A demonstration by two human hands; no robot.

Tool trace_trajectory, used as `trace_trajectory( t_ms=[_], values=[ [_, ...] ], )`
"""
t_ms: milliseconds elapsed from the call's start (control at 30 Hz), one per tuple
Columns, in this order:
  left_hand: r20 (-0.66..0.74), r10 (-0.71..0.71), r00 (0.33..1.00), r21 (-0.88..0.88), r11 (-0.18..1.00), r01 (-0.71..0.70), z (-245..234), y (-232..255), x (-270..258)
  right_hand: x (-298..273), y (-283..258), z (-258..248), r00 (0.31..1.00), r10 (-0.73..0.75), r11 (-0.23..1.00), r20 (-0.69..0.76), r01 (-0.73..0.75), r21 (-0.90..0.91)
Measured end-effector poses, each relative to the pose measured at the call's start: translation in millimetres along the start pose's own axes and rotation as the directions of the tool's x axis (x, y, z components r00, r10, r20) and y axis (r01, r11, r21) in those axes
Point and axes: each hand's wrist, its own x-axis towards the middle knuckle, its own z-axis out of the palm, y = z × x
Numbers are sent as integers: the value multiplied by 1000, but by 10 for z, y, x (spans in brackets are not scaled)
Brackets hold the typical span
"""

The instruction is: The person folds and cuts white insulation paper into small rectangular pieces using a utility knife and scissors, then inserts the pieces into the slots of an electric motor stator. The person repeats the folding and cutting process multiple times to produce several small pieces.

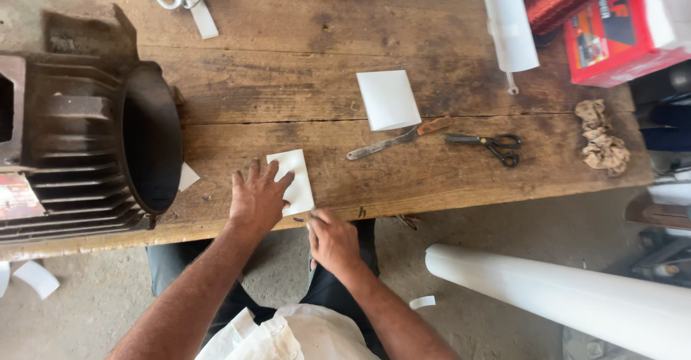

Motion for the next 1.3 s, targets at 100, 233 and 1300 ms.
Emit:
trace_trajectory(
  t_ms=[100,233,1300],
  values=[
    [-4,-22,1000,-50,999,21,-38,33,-3,-93,253,-163,985,-140,989,97,144,-39],
    [-4,-8,1000,-36,999,8,5,66,8,332,1040,-435,1000,-7,983,7,8,-184],
    [30,-81,996,-131,988,84,-9,145,1,557,635,-162,997,-78,993,12,77,85]
  ],
)
